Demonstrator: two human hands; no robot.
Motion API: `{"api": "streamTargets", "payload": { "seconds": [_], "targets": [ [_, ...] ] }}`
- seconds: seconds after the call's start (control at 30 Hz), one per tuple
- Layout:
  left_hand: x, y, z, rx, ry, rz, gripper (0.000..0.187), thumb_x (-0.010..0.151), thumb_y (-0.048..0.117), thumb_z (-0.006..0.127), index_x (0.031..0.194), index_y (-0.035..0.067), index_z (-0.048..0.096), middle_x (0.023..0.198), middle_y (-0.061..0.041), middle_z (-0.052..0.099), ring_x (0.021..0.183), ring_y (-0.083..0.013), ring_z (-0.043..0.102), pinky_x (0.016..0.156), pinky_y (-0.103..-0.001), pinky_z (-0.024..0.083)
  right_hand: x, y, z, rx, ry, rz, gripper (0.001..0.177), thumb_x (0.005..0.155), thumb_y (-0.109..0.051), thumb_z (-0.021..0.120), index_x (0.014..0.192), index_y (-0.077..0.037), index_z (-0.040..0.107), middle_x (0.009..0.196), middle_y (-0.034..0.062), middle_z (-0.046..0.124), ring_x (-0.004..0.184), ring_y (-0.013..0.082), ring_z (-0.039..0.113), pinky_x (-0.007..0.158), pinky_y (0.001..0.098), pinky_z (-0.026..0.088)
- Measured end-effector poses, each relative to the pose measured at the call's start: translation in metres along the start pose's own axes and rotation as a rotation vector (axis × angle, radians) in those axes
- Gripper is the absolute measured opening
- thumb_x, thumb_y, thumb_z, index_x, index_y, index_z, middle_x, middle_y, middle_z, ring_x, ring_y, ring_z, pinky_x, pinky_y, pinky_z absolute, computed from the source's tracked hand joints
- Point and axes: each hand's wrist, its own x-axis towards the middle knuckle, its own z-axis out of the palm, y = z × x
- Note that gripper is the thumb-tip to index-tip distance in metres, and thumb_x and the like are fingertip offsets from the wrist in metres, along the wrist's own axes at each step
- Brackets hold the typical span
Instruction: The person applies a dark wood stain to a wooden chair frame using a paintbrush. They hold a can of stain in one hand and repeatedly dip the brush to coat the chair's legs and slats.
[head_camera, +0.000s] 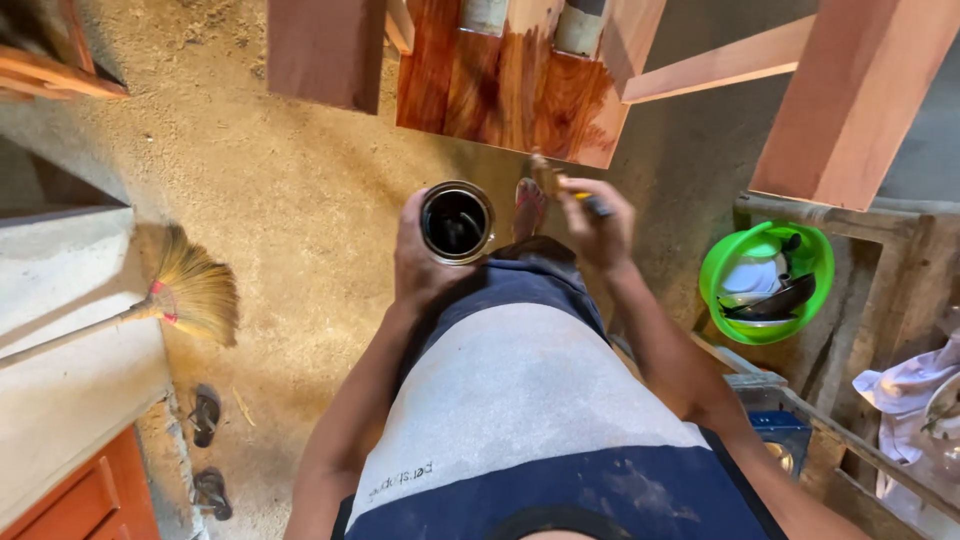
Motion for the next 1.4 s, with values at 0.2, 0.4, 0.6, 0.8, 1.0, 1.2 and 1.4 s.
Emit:
{"api": "streamTargets", "payload": {
  "seconds": [0.2,0.4,0.6,0.8,1.0,1.2,1.4],
  "targets": [
    [0.011,-0.037,0.043,0.038,-0.14,0.371,0.122,0.045,0.027,0.102,0.15,-0.003,0.046,0.144,-0.029,0.055,0.134,-0.0466,0.053,0.119,-0.052,0.039,0.02,-0.036,-0.084,0.414,0.032,0.533,0.023,0.095,-0.007,0.079,0.114,0.005,0.072,0.097,0.0228,0.069,0.079,0.0228,0.074,0.074,0.0358,0.065],
    [0.015,-0.025,0.089,0.043,-0.232,0.604,0.121,0.049,0.045,0.097,0.147,-0.005,0.047,0.142,-0.025,0.057,0.13,-0.0406,0.058,0.116,-0.047,0.044,0.018,-0.075,-0.062,0.147,-0.219,0.285,0.021,0.085,-0.013,0.087,0.103,-0.006,0.079,0.108,0.0175,0.071,0.097,0.0261,0.07,0.086,0.0386,0.057],
    [0.013,-0.01,0.117,0.049,-0.303,0.592,0.123,0.05,0.049,0.091,0.153,0.0,0.043,0.142,-0.02,0.056,0.13,-0.0362,0.058,0.111,-0.047,0.049,0.011,-0.074,-0.038,-0.382,-0.348,-0.273,0.024,0.073,-0.012,0.09,0.095,-0.01,0.079,0.144,0.0231,0.057,0.131,0.0514,0.051,0.111,0.0568,0.041],
    [0.014,-0.002,0.123,0.004,-0.296,0.549,0.126,0.048,0.051,0.092,0.154,0.004,0.042,0.143,-0.018,0.055,0.13,-0.0358,0.058,0.104,-0.048,0.053,0.018,-0.116,-0.085,-0.228,-0.316,-0.004,0.02,0.088,-0.03,0.085,0.104,-0.02,0.079,0.123,0.0077,0.068,0.114,0.0311,0.065,0.099,0.0406,0.048],
    [0.018,0.01,0.139,-0.002,-0.233,0.588,0.123,0.047,0.051,0.091,0.152,0.006,0.045,0.141,-0.017,0.057,0.127,-0.0358,0.061,0.101,-0.048,0.054,0.029,-0.125,-0.112,-0.345,-0.335,-0.039,0.012,0.092,-0.024,0.082,0.103,-0.019,0.078,0.093,0.0025,0.075,0.087,0.0257,0.073,0.08,0.0347,0.054],
    [0.023,0.021,0.152,-0.056,-0.196,0.656,0.122,0.044,0.045,0.091,0.15,0.003,0.048,0.137,-0.02,0.059,0.123,-0.038,0.063,0.102,-0.048,0.054,0.032,-0.132,-0.119,-0.353,-0.301,-0.001,0.011,0.091,-0.015,0.083,0.101,-0.015,0.079,0.087,0.0054,0.073,0.081,0.0274,0.071,0.075,0.0335,0.054],
    [0.026,0.023,0.166,-0.108,-0.165,0.709,0.118,0.044,0.043,0.093,0.145,-0.002,0.052,0.133,-0.022,0.061,0.12,-0.0405,0.064,0.103,-0.048,0.053,0.034,-0.125,-0.137,-0.425,-0.294,-0.005,0.007,0.094,-0.015,0.083,0.1,-0.013,0.079,0.084,0.0088,0.072,0.078,0.0319,0.07,0.073,0.0358,0.053]
  ]
}}
